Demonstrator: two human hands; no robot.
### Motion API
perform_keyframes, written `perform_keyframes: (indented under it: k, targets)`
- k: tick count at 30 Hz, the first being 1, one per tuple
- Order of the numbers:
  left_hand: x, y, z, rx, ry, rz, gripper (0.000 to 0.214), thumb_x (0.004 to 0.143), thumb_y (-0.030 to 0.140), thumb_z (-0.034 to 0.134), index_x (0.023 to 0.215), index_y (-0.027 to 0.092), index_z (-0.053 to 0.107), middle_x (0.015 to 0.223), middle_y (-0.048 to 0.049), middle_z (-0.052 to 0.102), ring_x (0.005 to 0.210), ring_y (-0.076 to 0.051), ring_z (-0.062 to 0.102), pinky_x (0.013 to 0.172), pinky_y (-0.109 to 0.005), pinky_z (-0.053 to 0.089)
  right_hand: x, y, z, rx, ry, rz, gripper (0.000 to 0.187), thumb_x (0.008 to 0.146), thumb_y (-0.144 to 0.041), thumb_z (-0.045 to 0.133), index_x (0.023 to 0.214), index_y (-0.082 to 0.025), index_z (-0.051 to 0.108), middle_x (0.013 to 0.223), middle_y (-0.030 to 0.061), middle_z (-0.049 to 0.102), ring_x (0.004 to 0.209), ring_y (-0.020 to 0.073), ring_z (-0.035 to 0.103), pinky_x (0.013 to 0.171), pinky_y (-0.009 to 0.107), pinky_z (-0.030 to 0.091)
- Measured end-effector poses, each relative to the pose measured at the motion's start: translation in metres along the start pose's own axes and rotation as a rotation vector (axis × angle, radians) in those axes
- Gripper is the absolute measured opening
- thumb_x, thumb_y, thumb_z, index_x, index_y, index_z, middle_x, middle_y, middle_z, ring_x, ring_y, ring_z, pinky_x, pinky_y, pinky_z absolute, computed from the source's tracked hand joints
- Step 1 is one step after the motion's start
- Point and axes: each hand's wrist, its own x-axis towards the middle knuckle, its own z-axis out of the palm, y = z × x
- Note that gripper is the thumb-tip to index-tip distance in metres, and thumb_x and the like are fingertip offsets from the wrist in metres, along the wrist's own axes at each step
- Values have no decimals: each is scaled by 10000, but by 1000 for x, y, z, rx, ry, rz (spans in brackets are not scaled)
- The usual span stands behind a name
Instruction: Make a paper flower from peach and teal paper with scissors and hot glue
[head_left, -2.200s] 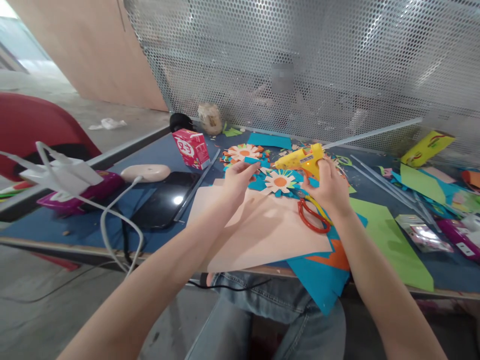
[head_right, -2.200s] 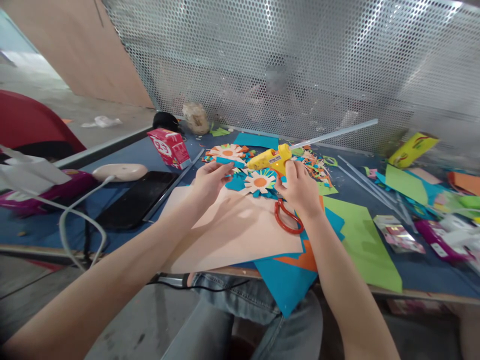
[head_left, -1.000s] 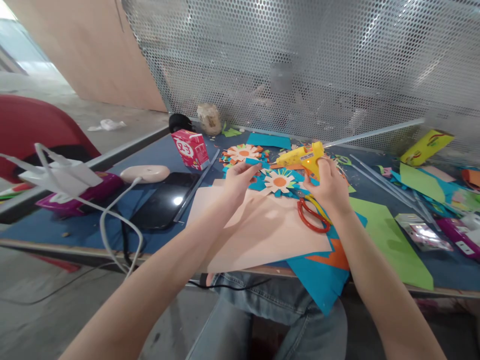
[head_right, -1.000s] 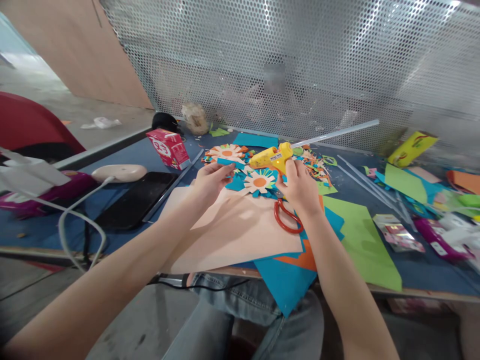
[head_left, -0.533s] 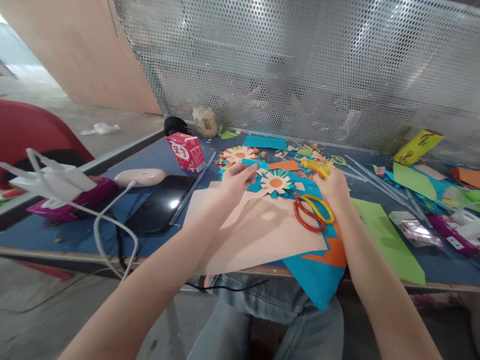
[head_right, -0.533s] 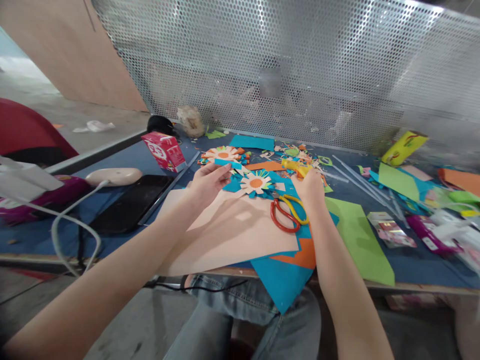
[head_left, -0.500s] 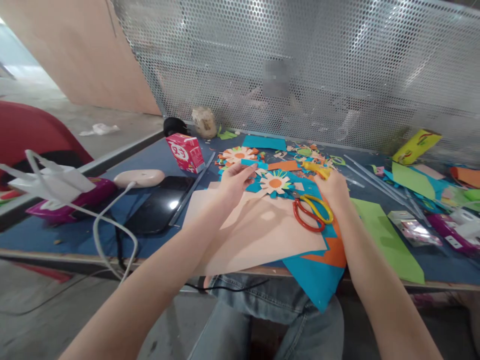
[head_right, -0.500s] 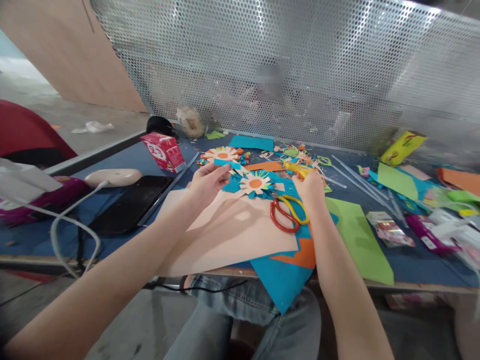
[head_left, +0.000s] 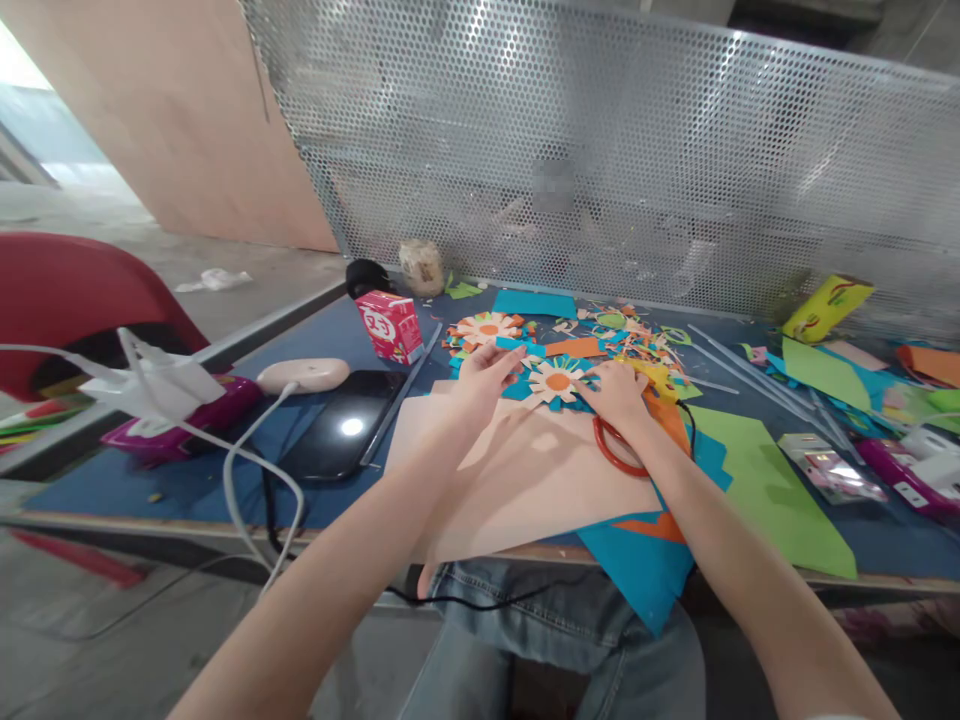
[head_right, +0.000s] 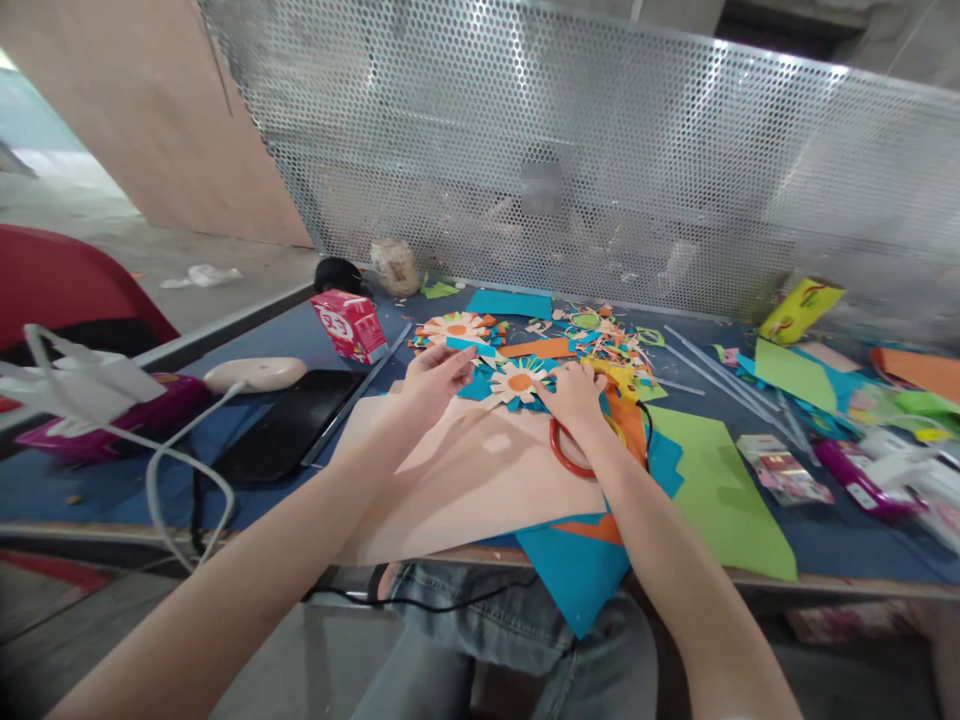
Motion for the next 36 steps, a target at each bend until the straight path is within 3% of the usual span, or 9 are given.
perform_keyframes:
  k: [6, 10, 13, 16, 20, 27, 33, 36]
  targets:
    - [0, -1, 1, 89, 3, 46, 273, 544, 326, 764, 602, 161, 555, 570, 29, 539, 514, -67, 472, 502, -213, 366, 6, 2, 3, 239, 70, -72, 150, 702, -304, 581, 780, -186, 632, 916, 86, 652, 909, 231, 563, 791, 374, 422]
    - [-2, 2, 2, 80, 8, 65, 236, 551, 299, 752, 628, 169, 571, 590, 32, 548, 513, -65, 461, 497, -209, 360, 9, 3, -2, 462, 28, -59, 90, 679, -255, 567, 745, -196, 556, 870, 55, 643, 857, 200, 591, 805, 370, 447]
    - [-2, 3, 2, 57, 17, 70, 224, 550, 285, 752, 646, 172, 584, 608, 30, 559, 522, -65, 463, 500, -204, 361, 8, 2, -4, 657, -11, -46, 93, 661, -232, 550, 733, -205, 498, 800, 29, 623, 794, 177, 601, 790, 357, 469]
    - [-1, 4, 1, 48, 73, 79, 230, 549, 286, 749, 676, 171, 595, 627, 26, 570, 544, -70, 481, 502, -200, 359, 5, 0, -7, 800, 40, -38, 144, 629, -222, 541, 753, -208, 468, 797, 26, 598, 795, 173, 595, 777, 355, 478]
    - [2, 5, -1, 17, 155, 131, 194, 578, 275, 720, 680, 177, 587, 615, 34, 557, 554, -71, 485, 505, -196, 360, -1, -3, -16, 937, 89, 76, 228, 606, -265, 560, 792, -209, 440, 837, 31, 575, 803, 168, 578, 710, 335, 490]
    - [3, 2, -3, 81, 190, 75, 180, 622, 265, 684, 717, 179, 559, 650, 14, 603, 629, -107, 567, 521, -203, 392, -11, -7, -29, 1174, -151, 244, 512, 520, -236, 650, 1003, -195, 485, 884, 21, 577, 721, 141, 573, 570, 257, 458]
    - [4, 0, -4, 201, 180, 69, 168, 661, 264, 645, 774, 172, 562, 666, 4, 621, 647, -124, 601, 504, -195, 400, -12, -5, -29, 1231, -308, 226, 236, 550, -201, 586, 784, -177, 567, 718, -21, 576, 606, 100, 535, 536, 221, 405]
    - [2, 0, -3, 263, 138, 74, 159, 668, 263, 643, 776, 169, 574, 679, -6, 636, 634, -126, 601, 497, -197, 409, -10, -1, -25, 1200, -304, 198, 194, 575, -236, 609, 763, -190, 589, 713, -13, 609, 619, 127, 559, 565, 250, 431]
